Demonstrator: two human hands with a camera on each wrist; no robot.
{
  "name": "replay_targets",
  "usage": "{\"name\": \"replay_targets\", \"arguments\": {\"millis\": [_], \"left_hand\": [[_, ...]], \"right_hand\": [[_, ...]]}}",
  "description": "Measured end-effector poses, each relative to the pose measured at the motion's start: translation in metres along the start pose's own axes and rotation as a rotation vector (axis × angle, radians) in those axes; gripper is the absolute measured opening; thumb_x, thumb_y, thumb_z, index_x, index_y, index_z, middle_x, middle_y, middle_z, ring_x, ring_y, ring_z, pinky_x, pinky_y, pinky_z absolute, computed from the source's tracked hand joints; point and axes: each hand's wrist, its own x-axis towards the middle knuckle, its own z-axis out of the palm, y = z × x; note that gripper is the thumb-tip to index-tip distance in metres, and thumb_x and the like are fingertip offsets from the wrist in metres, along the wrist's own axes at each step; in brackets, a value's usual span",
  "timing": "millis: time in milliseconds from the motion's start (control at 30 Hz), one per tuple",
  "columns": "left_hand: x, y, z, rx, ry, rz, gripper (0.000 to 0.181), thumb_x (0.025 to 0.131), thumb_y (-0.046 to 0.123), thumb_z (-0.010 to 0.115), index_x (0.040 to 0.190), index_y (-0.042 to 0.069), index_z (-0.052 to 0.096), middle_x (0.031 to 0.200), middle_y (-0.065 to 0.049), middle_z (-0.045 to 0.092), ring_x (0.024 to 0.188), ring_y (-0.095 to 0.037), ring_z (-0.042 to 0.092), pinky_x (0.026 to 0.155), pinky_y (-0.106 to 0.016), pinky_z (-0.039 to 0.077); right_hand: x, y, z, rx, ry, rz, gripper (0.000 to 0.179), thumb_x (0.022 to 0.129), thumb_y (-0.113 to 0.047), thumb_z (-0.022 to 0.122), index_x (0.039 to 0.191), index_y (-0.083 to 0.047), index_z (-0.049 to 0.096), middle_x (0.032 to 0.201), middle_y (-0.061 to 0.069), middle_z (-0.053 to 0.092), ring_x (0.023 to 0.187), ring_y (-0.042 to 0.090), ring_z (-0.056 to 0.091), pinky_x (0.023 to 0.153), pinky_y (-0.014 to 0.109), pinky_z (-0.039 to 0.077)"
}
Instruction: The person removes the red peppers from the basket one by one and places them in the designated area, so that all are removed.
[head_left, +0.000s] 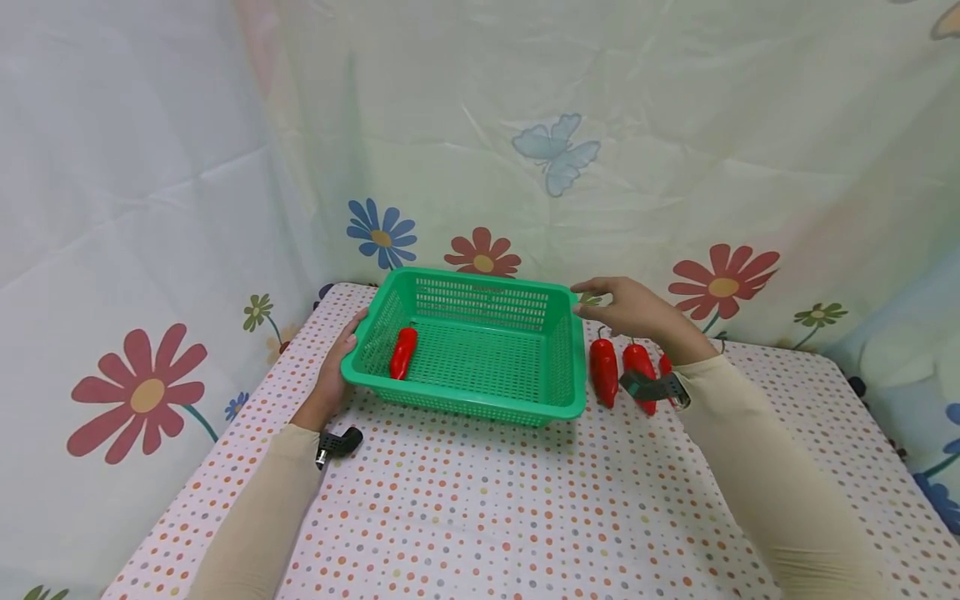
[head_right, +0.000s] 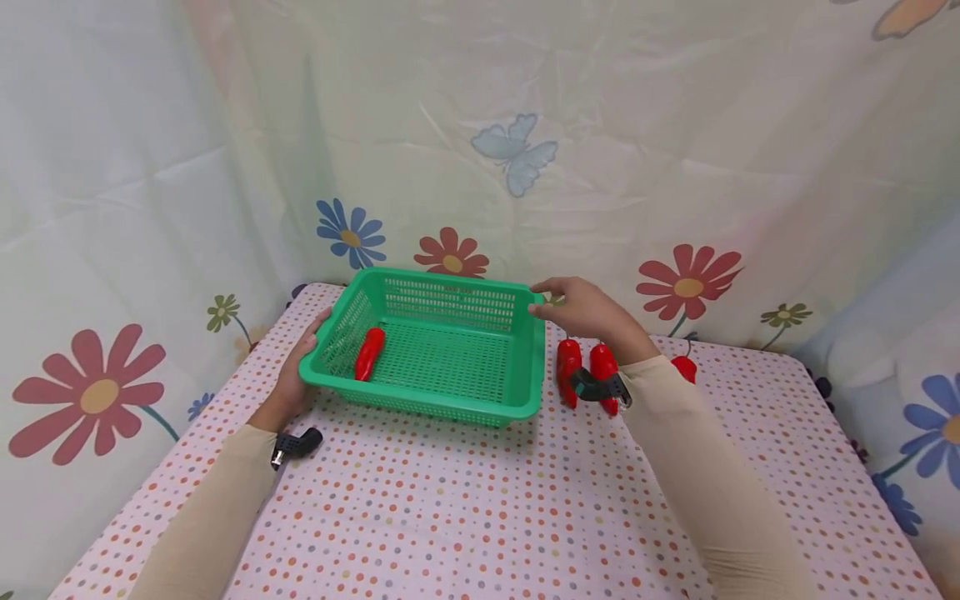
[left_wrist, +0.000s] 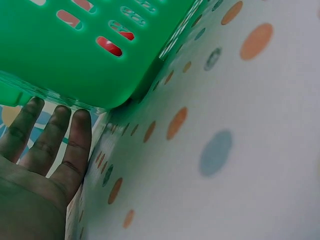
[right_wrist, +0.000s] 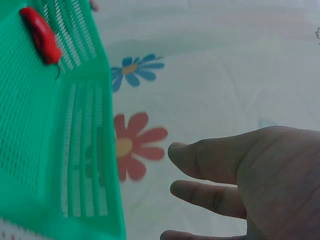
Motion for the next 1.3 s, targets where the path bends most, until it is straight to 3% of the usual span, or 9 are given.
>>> {"name": "replay_targets", "arguments": {"millis": [200,467,667,800,933,1000,1133,1200,1300], "left_hand": [[-0.001,-0.002,-0.004,-0.020,0.000,-0.002,0.056,0.103,0.035,0.025,0.159,0.026,0.019,0.166,-0.001,0.013,0.150,-0.030,0.016,0.118,-0.058,0.017],[0.000,-0.004,-0.005,-0.029,0.008,-0.008,0.056,0.103,0.035,0.025,0.158,0.026,0.019,0.165,-0.001,0.014,0.149,-0.031,0.016,0.117,-0.060,0.017],[0.002,-0.005,-0.001,-0.012,0.000,0.002,0.056,0.103,0.033,0.023,0.158,0.026,0.019,0.165,-0.001,0.014,0.149,-0.032,0.016,0.117,-0.062,0.018],[0.003,-0.005,0.000,-0.011,-0.003,0.003,0.056,0.103,0.032,0.022,0.158,0.026,0.019,0.165,-0.001,0.014,0.149,-0.032,0.016,0.117,-0.060,0.017],[0.007,-0.003,0.001,-0.002,-0.013,0.005,0.056,0.103,0.034,0.023,0.158,0.026,0.019,0.165,-0.001,0.015,0.148,-0.031,0.018,0.117,-0.059,0.017],[0.008,-0.002,0.000,-0.002,-0.016,0.008,0.055,0.104,0.035,0.024,0.158,0.027,0.020,0.165,-0.001,0.016,0.148,-0.030,0.019,0.117,-0.058,0.018],[0.009,-0.001,-0.002,-0.009,-0.007,0.019,0.055,0.104,0.035,0.023,0.158,0.027,0.020,0.165,-0.002,0.017,0.147,-0.031,0.020,0.116,-0.059,0.018],[0.007,-0.003,-0.003,-0.003,-0.008,0.013,0.055,0.104,0.034,0.022,0.158,0.026,0.019,0.165,-0.002,0.016,0.147,-0.031,0.019,0.117,-0.059,0.018],[0.004,-0.005,-0.003,0.007,-0.005,0.003,0.055,0.105,0.035,0.022,0.159,0.025,0.018,0.166,0.000,0.013,0.149,-0.031,0.016,0.118,-0.060,0.015]], "right_hand": [[0.033,-0.033,0.017,0.163,-0.045,-0.061,0.052,0.098,-0.032,0.059,0.144,-0.010,0.049,0.143,0.023,0.049,0.112,0.038,0.062,0.079,0.044,0.059],[0.078,-0.081,0.081,0.392,0.132,-0.325,0.037,0.098,-0.021,0.060,0.133,-0.008,0.059,0.136,0.015,0.056,0.101,0.031,0.064,0.073,0.035,0.052],[0.104,-0.107,0.114,0.502,0.128,-0.386,0.033,0.096,-0.019,0.064,0.128,-0.013,0.063,0.131,0.009,0.059,0.098,0.027,0.062,0.075,0.036,0.053],[0.117,-0.118,0.128,0.677,0.015,-0.339,0.036,0.097,-0.021,0.062,0.133,-0.015,0.060,0.132,0.009,0.060,0.098,0.022,0.063,0.071,0.033,0.054],[0.127,-0.131,0.137,0.949,-0.124,-0.177,0.040,0.098,-0.022,0.060,0.137,-0.015,0.057,0.129,0.007,0.058,0.102,0.024,0.058,0.071,0.030,0.051],[0.132,-0.138,0.141,1.012,-0.168,-0.112,0.042,0.098,-0.021,0.061,0.139,-0.015,0.055,0.125,0.006,0.058,0.107,0.031,0.057,0.073,0.031,0.050],[0.142,-0.150,0.154,0.967,-0.255,-0.082,0.047,0.096,-0.023,0.064,0.141,-0.016,0.054,0.128,0.006,0.058,0.125,0.038,0.051,0.092,0.044,0.050],[0.144,-0.154,0.162,0.923,-0.291,-0.082,0.048,0.095,-0.023,0.066,0.141,-0.016,0.054,0.133,0.007,0.057,0.128,0.037,0.051,0.103,0.051,0.045],[0.145,-0.159,0.173,0.856,-0.330,-0.087,0.047,0.094,-0.022,0.067,0.140,-0.016,0.055,0.136,0.009,0.056,0.126,0.036,0.054,0.107,0.056,0.041]]}}
